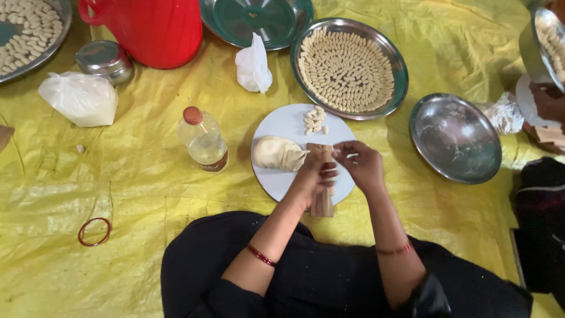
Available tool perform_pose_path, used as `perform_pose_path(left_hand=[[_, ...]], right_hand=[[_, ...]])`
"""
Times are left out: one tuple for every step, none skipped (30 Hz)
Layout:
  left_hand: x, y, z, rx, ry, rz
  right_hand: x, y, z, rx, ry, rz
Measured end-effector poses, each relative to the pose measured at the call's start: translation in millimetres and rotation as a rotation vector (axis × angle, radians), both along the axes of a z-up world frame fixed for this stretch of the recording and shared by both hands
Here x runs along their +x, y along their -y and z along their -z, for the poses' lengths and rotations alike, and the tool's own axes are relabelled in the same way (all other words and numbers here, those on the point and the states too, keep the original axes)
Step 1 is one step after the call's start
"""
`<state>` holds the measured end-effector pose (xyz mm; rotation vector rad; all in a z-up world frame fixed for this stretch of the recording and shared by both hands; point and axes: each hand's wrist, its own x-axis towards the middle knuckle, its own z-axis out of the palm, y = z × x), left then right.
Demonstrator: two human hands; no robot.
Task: The person sits on the floor and shapes small pieces of dough into ridged, oblong forms using a wooden grooved tool. They roll the dough in their hands, press it against the tool, and place the finished pieces onto a metal tray.
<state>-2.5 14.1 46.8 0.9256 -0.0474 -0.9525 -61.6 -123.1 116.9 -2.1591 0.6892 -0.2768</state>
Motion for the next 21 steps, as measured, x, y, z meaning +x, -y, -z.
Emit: perform_pose_path(left_hand=[[-3,4,-1,-0.304,-0.462,0.053],[-11,8,0,-0.325,-0.458,0.002],[-21,11,3,-0.349,-0.455,-0.045],[-30,11,7,-0.373,-0.451,-0.093],[-38,10,11,-0.64,-0.395,0.061],[-43,6,16,-0.906,-0.333,0.213],[-39,3,19,-1.171,-0.248,0.364],[-32,-1,22,-1.015,-0.072,0.264],[-26,-7,24,-0.851,0.091,0.161],[-22,-10,25,-0.683,0.251,0.059],[-16,-9,24,-0.768,0.161,0.073],[-13,-10,23,-0.853,0.07,0.087],[-15,-10,22,-0.939,-0.026,0.1],[-18,-9,20,-0.87,-0.073,0.133],[-25,-7,18,-0.809,-0.124,0.165],[-33,-6,15,-0.746,-0.174,0.197],[-31,-4,11,-0.91,-0.191,0.266],[-29,-4,6,-1.073,-0.207,0.336],[-26,-8,2,-1.227,-0.225,0.408],[-22,-11,-1,-1.093,-0.128,0.309],[-18,-18,-4,-0.95,-0.037,0.211]], right_hand=[[-13,-13,-6,-0.092,0.097,-0.058],[-25,-28,-10,-0.185,0.195,-0.116],[-32,-42,-13,-0.282,0.29,-0.171],[-30,-59,-13,-0.314,0.188,-0.201],[-28,-75,-12,-0.346,0.08,-0.229],[-31,-90,-13,-0.328,0.18,-0.339],[-30,-102,-13,-0.314,0.292,-0.453],[-27,-109,-16,-0.379,0.278,-0.524],[-29,-117,-18,-0.438,0.255,-0.594],[-29,-120,-21,-0.495,0.231,-0.663],[-23,-117,-25,-0.543,0.206,-0.621],[-18,-117,-29,-0.59,0.181,-0.578],[-13,-116,-31,-0.639,0.153,-0.536],[-10,-117,-32,-0.577,0.196,-0.514],[-9,-116,-33,-0.521,0.233,-0.492],[-8,-115,-33,-0.465,0.269,-0.469],[-9,-118,-32,-0.673,0.166,-0.51],[-11,-123,-30,-0.879,0.059,-0.546],[-15,-127,-28,-1.075,-0.053,-0.574],[-19,-126,-27,-0.927,0.038,-0.617],[-21,-124,-25,-0.771,0.126,-0.653]])
